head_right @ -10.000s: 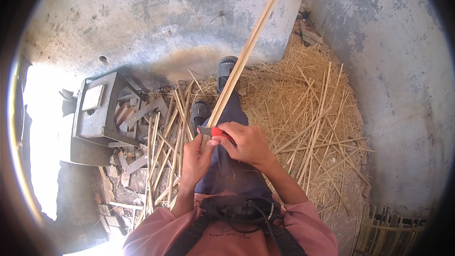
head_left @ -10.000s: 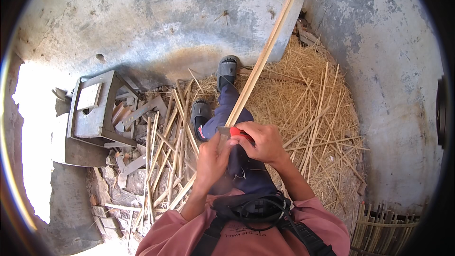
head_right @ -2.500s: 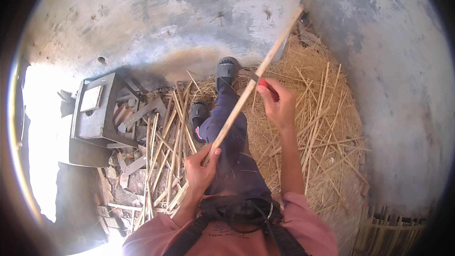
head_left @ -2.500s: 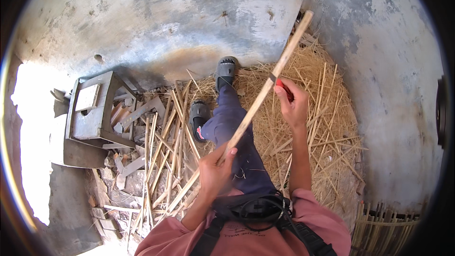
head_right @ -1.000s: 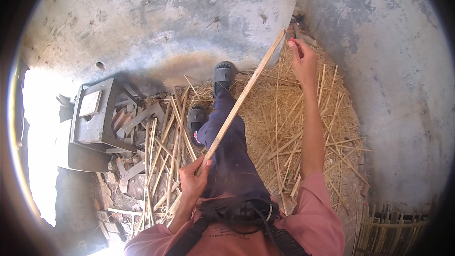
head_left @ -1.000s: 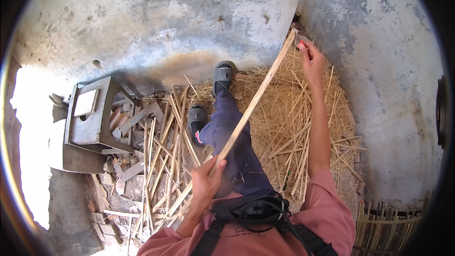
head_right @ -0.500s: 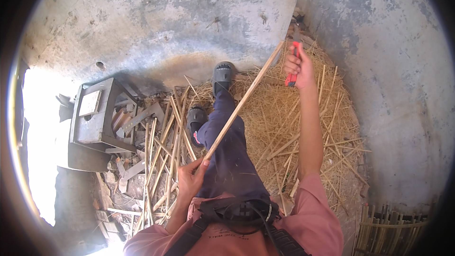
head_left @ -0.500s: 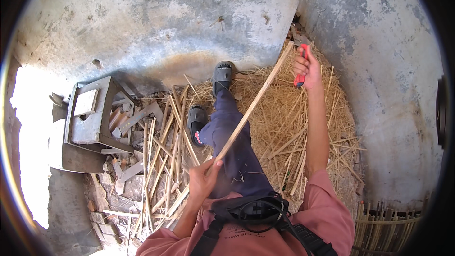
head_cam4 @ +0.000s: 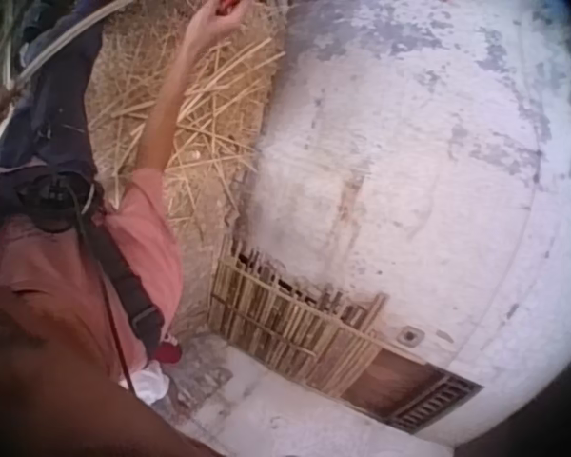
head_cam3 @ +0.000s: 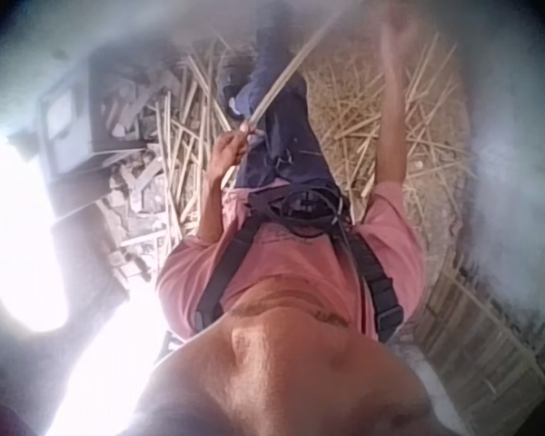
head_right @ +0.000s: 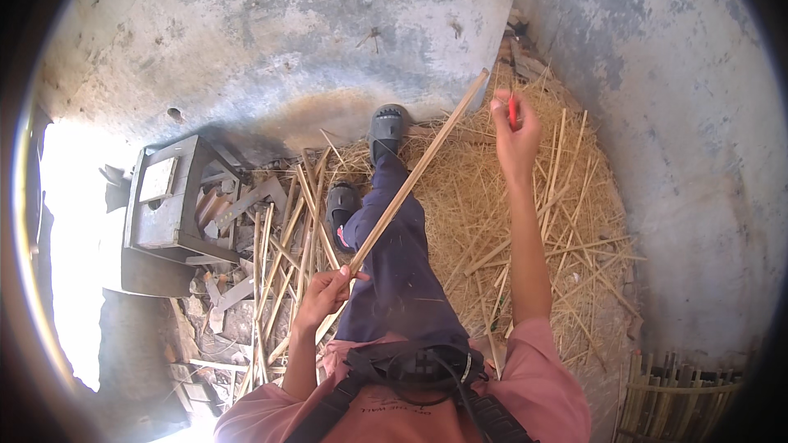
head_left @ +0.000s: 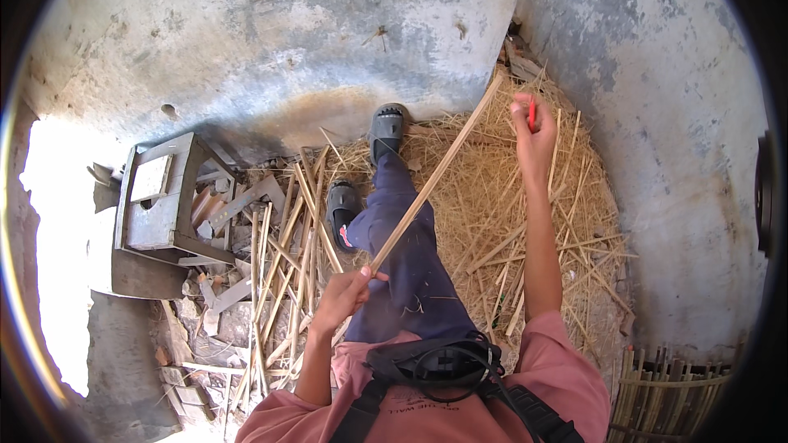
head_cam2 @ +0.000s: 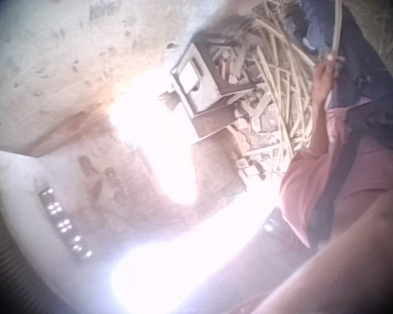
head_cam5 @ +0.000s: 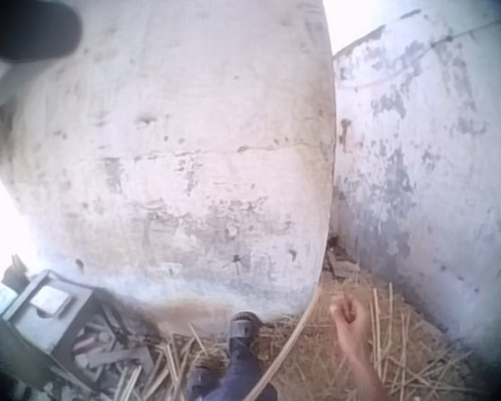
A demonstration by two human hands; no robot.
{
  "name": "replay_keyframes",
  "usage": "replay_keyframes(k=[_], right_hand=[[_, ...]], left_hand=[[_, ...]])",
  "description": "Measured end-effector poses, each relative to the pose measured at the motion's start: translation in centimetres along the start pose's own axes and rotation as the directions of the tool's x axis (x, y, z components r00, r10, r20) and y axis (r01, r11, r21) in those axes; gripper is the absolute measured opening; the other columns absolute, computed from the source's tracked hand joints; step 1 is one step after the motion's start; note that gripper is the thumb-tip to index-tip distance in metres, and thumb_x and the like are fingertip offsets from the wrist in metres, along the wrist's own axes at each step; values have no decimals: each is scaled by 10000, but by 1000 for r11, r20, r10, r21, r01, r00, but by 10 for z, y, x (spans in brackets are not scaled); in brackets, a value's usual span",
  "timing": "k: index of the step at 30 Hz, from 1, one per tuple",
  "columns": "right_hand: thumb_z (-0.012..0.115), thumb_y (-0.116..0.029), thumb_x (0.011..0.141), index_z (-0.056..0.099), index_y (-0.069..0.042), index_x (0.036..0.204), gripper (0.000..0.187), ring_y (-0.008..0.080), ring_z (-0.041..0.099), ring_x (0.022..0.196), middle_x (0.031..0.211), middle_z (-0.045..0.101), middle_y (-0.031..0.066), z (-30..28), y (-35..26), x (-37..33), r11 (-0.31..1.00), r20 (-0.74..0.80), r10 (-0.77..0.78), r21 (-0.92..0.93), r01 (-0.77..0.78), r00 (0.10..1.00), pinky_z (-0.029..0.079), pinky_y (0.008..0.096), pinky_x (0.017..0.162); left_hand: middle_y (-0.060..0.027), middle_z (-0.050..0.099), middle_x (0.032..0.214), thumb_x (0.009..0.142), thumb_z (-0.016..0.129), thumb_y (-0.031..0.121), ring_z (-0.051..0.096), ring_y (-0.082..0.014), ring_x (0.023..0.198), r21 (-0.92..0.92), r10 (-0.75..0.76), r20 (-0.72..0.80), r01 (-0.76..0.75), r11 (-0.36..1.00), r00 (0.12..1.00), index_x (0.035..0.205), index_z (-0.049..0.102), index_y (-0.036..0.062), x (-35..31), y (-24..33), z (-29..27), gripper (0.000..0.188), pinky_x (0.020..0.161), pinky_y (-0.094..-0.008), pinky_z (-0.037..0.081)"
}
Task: The person carves a thin wooden stick using a utility knife. They hold the stick with one hand and shave away thin layers of wood with the blade, rotating the stick to refine its shape.
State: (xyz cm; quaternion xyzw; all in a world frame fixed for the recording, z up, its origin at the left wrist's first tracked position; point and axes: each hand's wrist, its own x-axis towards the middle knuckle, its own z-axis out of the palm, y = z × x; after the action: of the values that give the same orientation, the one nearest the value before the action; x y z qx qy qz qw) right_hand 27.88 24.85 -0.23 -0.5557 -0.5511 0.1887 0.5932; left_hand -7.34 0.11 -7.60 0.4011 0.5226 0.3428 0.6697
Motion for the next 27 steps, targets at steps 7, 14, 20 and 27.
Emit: replay_keyframes(k=[7,14,20,27], right_hand=[[737,-274,1002,733,-60,1262,336,259,751,944,942,746,137,-16,-9,62,845,193,-325,-381,376,926,571,330,787],[681,-348,1044,726,-52,1251,364,195,658,787,847,694,126,-10,18,65,940,336,-70,-293,174,939,499,352,728],[635,-287,1075,716,-48,1277,323,166,636,806,918,709,76,-18,19,75,983,344,-74,-135,128,936,482,332,753],[645,-258,1070,704,-42,1335,347,185,708,1022,1148,771,95,-29,26,65,903,256,-158,-353,244,954,528,365,957]], left_hand=[[71,407,633,1133,519,443,368,-48,574,109,12,-42,-7,994,999,1169,768,-47,-6,0,-5,550,522,-261,291],[52,414,630,1132,513,434,395,-67,586,149,54,-45,-47,988,998,1173,775,-40,-10,-3,-12,543,538,-279,317],[65,440,608,1155,450,420,388,-51,517,112,-1,-109,13,994,994,1124,759,-69,-12,-11,-22,579,476,-269,298],[90,345,591,1176,382,452,269,-33,453,-172,-78,-27,72,982,997,1124,687,-92,-17,-3,-22,625,408,-254,205]])
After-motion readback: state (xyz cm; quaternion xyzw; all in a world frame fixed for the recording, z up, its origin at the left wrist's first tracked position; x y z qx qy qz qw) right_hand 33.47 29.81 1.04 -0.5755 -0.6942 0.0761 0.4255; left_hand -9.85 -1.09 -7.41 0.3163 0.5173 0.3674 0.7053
